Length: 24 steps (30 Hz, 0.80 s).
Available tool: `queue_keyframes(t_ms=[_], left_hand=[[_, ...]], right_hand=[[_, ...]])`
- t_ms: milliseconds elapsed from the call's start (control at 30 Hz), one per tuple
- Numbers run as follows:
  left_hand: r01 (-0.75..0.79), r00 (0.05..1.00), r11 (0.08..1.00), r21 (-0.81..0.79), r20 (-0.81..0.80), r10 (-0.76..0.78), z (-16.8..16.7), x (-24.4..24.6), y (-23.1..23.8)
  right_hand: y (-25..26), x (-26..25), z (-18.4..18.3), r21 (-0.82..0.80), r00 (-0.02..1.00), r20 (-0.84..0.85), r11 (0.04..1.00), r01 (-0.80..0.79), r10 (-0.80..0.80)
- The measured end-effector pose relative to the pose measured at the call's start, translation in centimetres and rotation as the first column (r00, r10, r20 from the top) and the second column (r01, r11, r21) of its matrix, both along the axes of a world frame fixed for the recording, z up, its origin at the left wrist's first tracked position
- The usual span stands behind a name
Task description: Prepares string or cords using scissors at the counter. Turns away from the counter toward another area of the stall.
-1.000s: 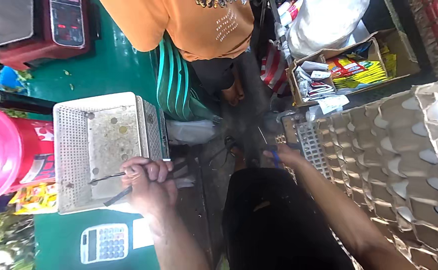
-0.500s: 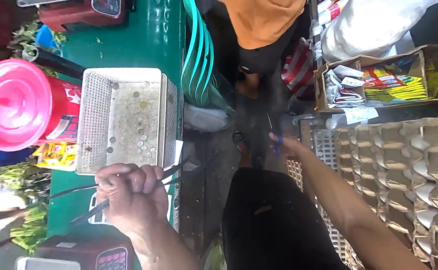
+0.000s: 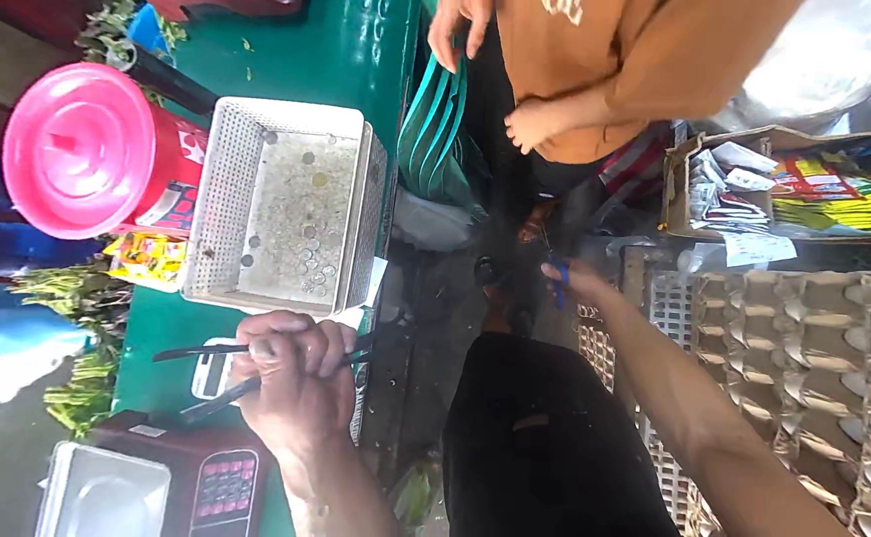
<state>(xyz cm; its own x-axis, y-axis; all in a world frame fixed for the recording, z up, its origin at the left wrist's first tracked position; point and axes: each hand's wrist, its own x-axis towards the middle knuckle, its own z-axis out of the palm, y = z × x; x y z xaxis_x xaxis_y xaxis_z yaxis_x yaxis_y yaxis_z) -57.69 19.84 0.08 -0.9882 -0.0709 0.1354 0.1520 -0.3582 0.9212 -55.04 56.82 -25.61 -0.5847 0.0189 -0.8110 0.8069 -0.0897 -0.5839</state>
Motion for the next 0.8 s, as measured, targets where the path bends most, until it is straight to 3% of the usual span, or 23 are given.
queue_keyframes(t_ms=[367,467,533,600,667,800], left_hand=[[-0.079,0.997,0.997,-0.017,0.007,0.079,-0.7,1.8,-2.5],[-0.058,0.991,0.946,-0.320,0.098,0.094,-2.1,2.0,-2.6],[0.081,0.971,0.815,-0.573,0.231,0.066,-4.3,2.1,-1.2],[0.311,0.911,0.666,-0.678,0.413,-0.005,-7.5,1.9,2.2],[0.517,0.823,0.537,-0.667,0.559,-0.099,-11.4,1.5,6.9],[0.731,0.660,0.450,-0.512,0.697,-0.279,-19.6,2.7,15.5]], right_hand=[[-1.6,1.0,0.8,0.203,0.969,0.054,0.948,-0.246,0.240],[-2.0,2.4,2.0,0.252,0.940,0.005,0.909,-0.331,0.341],[-2.3,3.8,3.2,0.323,0.911,-0.016,0.864,-0.386,0.413],[-2.8,5.9,4.8,0.407,0.892,0.007,0.814,-0.414,0.451],[-3.3,8.1,6.2,0.453,0.891,0.047,0.786,-0.421,0.451],[-3.6,11.5,7.7,0.485,0.897,0.092,0.767,-0.420,0.433]])
